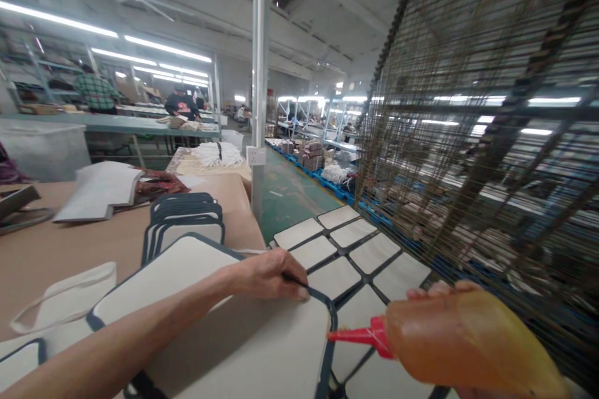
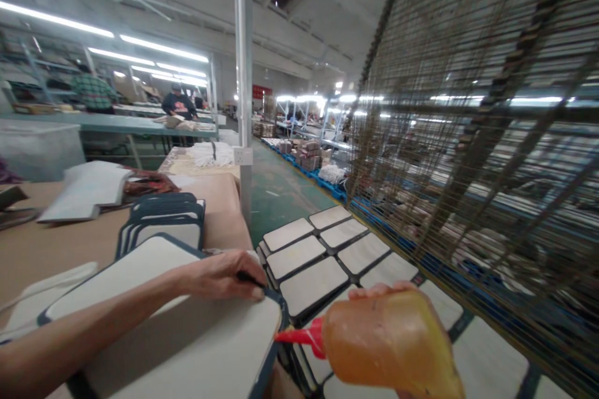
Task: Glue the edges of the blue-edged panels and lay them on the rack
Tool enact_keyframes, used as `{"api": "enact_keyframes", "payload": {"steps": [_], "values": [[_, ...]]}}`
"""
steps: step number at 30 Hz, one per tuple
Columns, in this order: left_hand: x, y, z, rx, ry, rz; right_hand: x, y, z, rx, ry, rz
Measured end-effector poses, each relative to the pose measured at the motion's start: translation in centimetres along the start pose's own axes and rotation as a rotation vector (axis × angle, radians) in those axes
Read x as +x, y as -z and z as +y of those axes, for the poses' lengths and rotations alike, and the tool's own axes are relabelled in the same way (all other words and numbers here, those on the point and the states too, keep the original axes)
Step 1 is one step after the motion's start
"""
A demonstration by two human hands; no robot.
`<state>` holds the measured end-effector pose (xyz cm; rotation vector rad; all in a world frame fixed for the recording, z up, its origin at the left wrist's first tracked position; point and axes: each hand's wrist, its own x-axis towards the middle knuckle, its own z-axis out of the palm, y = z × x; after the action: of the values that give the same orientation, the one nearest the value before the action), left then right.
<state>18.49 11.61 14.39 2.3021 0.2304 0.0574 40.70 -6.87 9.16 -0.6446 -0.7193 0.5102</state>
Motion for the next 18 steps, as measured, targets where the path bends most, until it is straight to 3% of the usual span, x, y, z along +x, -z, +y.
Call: {"api": "enact_keyframes", "payload": {"steps": [7,14,18], "values": [[-1.0,2.0,-1.9,-0.021,-0.018,0.014,-0.3,-3.3,1.1,0.000,-0.042,0.046],[-2.7,4.0,-3.6,-0.045,-0.040,0.074,-1.1,-2.0,4.7,-0.140,-0.101,0.038],[-3.5,4.7,-5.4,-0.044,-0.042,0.128,-2.2,-1.8,5.5,-0.269,-0.191,0.035]]}}
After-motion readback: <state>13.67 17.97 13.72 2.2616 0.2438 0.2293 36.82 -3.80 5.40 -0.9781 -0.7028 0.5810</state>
